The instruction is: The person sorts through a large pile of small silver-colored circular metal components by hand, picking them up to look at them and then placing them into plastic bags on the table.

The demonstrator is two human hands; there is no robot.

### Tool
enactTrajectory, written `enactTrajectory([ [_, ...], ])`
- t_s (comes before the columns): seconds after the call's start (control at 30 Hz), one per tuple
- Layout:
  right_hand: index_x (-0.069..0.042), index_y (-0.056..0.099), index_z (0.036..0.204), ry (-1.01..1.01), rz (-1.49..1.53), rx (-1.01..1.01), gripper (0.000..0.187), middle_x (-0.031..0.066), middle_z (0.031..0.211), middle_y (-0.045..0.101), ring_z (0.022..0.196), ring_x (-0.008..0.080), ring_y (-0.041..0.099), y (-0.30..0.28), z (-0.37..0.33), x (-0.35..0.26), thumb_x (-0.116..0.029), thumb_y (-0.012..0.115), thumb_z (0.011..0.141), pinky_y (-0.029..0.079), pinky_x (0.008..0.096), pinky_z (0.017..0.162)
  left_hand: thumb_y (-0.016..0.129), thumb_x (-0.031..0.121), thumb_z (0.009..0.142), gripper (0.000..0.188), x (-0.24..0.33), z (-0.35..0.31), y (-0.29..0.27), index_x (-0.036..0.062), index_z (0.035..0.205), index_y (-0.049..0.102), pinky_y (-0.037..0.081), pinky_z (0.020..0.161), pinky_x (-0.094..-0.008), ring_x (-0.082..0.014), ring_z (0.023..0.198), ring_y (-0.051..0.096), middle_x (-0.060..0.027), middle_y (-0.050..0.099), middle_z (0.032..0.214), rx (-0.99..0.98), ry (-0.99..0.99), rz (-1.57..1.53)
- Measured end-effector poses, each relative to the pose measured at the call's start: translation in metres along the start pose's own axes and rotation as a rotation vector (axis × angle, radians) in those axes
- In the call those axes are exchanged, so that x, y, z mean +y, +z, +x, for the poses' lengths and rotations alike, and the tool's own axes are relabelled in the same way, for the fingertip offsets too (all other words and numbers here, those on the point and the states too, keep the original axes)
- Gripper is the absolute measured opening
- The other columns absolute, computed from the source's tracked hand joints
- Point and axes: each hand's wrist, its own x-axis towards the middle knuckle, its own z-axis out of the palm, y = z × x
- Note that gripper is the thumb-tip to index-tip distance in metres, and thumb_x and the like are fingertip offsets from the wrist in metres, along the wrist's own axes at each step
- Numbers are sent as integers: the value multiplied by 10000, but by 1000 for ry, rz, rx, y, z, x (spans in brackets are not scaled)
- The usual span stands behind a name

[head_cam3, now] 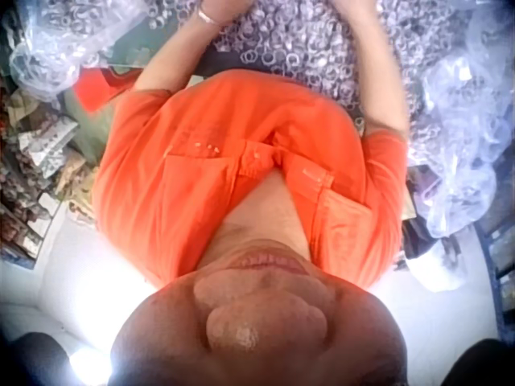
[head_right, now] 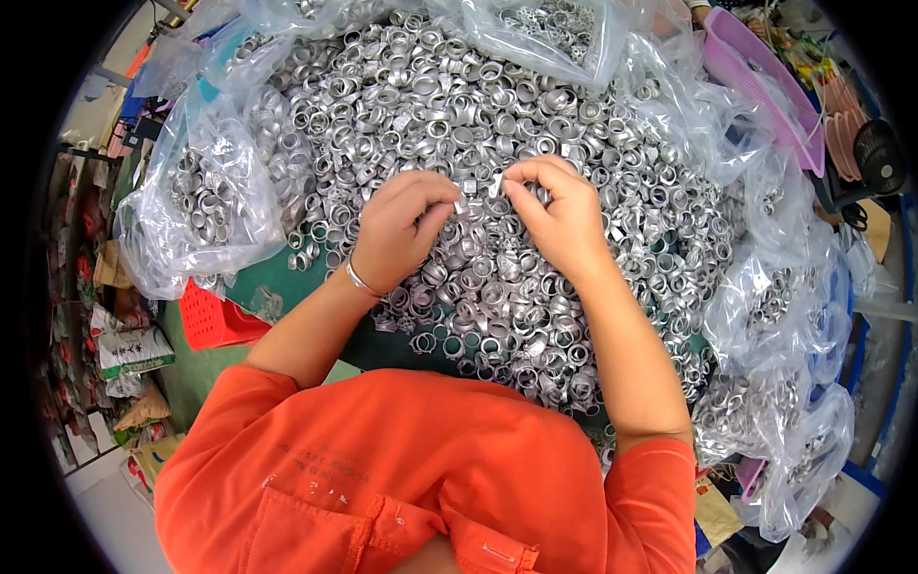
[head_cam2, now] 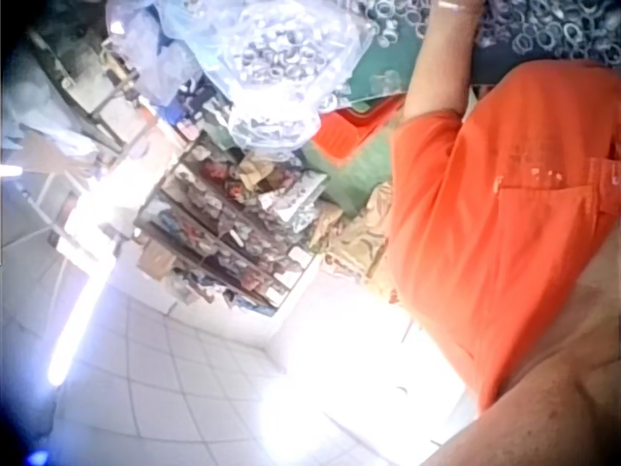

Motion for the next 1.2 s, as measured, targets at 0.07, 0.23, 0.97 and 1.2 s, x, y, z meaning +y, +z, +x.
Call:
enactTrajectory([
  [0.07, -5, 642, 849, 47, 77, -21, 90, 75, 848, 633, 785, 163, 601, -1, -8, -9, -42, 652, 767, 460, 261, 729, 642, -58, 708, 171, 10, -1, 0, 39, 843, 602, 484, 684, -296, -223, 780, 616, -87, 637, 870, 44, -22, -79],
  [0.23, -1, 641, 857, 70, 89, -61, 100, 74, 835, 641, 785, 154, 606, -7, -21, -21, -33, 655, 764, 463, 257, 719, 635, -76, 713, 217, 23, 1, -1, 26, 901, 601, 488, 687, -275, -206, 782, 619, -92, 639, 869, 67, -35, -150],
  [0.97, -47, 523, 921, 936, 1143, -175, 73, 94, 772, 564, 508, 98, 461, -23, -79, -38, -104, 504, 878, 299, 167, 325, 526, -3, 696, 359, -123, -76, -328, -16, 1049, 592, 460, 776, -320, -241, 860, 587, -208, 588, 998, 900, -833, 955],
  [1.2, -44, 532, 851, 880, 1145, -182, 71, 95, 777, 572, 500, 101, 484, -24, -88, -39, -103, 508, 881, 310, 172, 327, 582, 75, 701, 381, -156, -81, -355, -6, 1073, 605, 467, 784, -322, -248, 888, 614, -194, 623, 1020, 874, -803, 785],
])
